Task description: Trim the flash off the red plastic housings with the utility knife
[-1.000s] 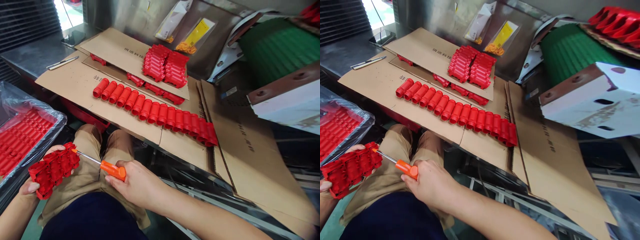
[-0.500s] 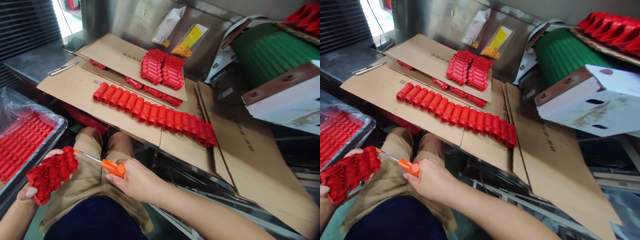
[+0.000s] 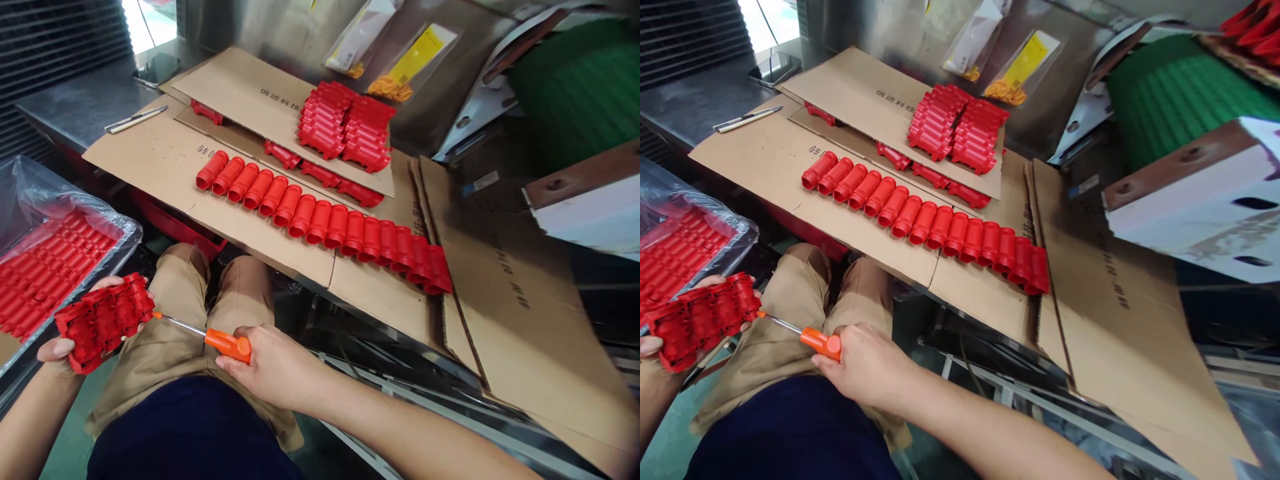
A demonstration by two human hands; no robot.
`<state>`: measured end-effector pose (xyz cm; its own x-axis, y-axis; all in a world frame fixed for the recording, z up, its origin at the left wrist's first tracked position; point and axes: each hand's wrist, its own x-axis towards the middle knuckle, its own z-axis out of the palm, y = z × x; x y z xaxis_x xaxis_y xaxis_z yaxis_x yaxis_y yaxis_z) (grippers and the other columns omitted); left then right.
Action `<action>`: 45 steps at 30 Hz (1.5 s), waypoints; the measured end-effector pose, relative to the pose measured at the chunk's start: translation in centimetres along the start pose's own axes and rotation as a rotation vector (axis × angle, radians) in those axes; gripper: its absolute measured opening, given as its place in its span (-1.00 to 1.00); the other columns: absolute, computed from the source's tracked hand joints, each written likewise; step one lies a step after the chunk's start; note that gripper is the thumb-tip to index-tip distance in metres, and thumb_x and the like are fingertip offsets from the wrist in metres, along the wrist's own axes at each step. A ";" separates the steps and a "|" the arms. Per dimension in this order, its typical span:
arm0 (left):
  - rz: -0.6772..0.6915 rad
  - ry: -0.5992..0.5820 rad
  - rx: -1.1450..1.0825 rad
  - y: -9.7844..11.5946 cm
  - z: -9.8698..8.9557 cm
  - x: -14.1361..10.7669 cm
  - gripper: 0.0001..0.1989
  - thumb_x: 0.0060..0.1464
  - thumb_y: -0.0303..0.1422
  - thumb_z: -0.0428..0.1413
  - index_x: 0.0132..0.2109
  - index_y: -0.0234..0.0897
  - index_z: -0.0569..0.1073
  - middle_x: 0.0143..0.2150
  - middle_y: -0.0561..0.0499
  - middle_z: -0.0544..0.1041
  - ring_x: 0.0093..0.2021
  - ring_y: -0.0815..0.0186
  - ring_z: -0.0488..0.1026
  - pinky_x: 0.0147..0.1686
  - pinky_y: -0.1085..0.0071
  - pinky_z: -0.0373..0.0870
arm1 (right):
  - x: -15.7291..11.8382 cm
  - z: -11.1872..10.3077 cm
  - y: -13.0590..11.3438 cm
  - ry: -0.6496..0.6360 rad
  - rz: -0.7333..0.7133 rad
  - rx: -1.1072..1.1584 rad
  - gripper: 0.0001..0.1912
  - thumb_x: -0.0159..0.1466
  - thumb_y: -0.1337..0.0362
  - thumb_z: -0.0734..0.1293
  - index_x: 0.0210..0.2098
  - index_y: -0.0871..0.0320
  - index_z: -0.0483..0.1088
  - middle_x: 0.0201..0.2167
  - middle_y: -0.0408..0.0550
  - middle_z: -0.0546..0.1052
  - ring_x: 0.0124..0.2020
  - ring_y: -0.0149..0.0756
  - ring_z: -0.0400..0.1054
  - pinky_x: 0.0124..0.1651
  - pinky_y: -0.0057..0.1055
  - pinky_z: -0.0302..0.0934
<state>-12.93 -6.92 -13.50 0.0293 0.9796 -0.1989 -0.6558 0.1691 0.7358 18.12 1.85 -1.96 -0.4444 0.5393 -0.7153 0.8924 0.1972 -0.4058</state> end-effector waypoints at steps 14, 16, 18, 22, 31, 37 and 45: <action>0.083 -0.013 0.117 -0.7 -0.9 0.2 -0.04 -0.17 -0.02 0.47 0.37 -0.22 0.48 0.29 -0.26 0.63 0.23 -0.41 0.59 0.14 -0.16 0.61 | 0.1 0.4 0.2 -0.037 -0.052 -0.008 -0.65 0.44 -0.01 0.38 -0.26 0.15 0.52 -0.39 0.00 0.61 -0.32 -0.19 0.55 -0.38 -0.38 0.05; 0.079 -0.017 0.128 -0.7 -1.0 0.2 -0.05 -0.16 -0.03 0.46 0.37 -0.24 0.48 0.27 -0.29 0.64 0.25 -0.42 0.57 0.15 -0.16 0.60 | 0.1 0.5 0.2 -0.047 -0.059 -0.003 -0.65 0.44 -0.01 0.38 -0.25 0.15 0.53 -0.40 -0.02 0.60 -0.33 -0.19 0.54 -0.37 -0.38 0.06; 0.082 -0.016 0.116 -0.7 -1.1 0.3 -0.07 -0.15 -0.05 0.44 0.37 -0.22 0.48 0.29 -0.26 0.63 0.24 -0.38 0.58 0.11 -0.10 0.63 | 0.0 0.6 0.2 -0.055 -0.063 0.004 -0.65 0.43 -0.02 0.38 -0.24 0.15 0.53 -0.40 -0.03 0.59 -0.34 -0.20 0.53 -0.37 -0.39 0.07; 0.076 -0.022 0.059 -0.8 -0.4 0.6 -0.12 -0.17 -0.11 0.45 0.34 -0.13 0.49 0.24 -0.21 0.67 0.13 -0.25 0.67 0.00 0.00 0.70 | -0.2 0.6 0.1 -0.065 -0.088 0.008 -0.64 0.43 -0.04 0.38 -0.23 0.14 0.54 -0.41 -0.05 0.56 -0.33 -0.19 0.53 -0.36 -0.39 0.10; 0.068 -0.049 0.010 -0.8 1.7 1.3 -0.12 -0.20 -0.09 0.48 0.30 -0.18 0.50 0.22 -0.29 0.66 0.19 -0.35 0.62 0.19 -0.24 0.56 | -0.3 0.7 -0.2 -0.067 -0.076 -0.003 -0.63 0.43 -0.06 0.38 -0.20 0.13 0.55 -0.41 -0.05 0.56 -0.31 -0.17 0.55 -0.34 -0.38 0.11; 0.049 -0.059 -0.003 -1.1 0.8 1.1 -0.13 -0.17 -0.12 0.47 0.32 -0.17 0.48 0.25 -0.30 0.64 0.23 -0.35 0.61 0.21 -0.21 0.56 | -0.7 0.8 -0.5 -0.082 -0.109 -0.003 -0.63 0.42 -0.06 0.38 -0.18 0.13 0.57 -0.44 -0.07 0.56 -0.39 -0.22 0.51 -0.38 -0.39 0.09; 0.024 -0.047 -0.029 -2.2 -1.1 0.8 -0.07 -0.20 -0.10 0.45 0.34 -0.19 0.43 0.31 -0.34 0.59 0.25 -0.37 0.59 0.22 -0.25 0.53 | -1.0 1.0 -0.6 -0.067 -0.113 -0.019 -0.64 0.41 -0.06 0.40 -0.22 0.13 0.58 -0.45 -0.08 0.56 -0.39 -0.22 0.52 -0.36 -0.39 0.11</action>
<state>-12.27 -6.67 -15.95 0.0481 0.9875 -0.1503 -0.6783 0.1428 0.7208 17.94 0.36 -1.63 -0.5458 0.4571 -0.7023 0.8375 0.2696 -0.4753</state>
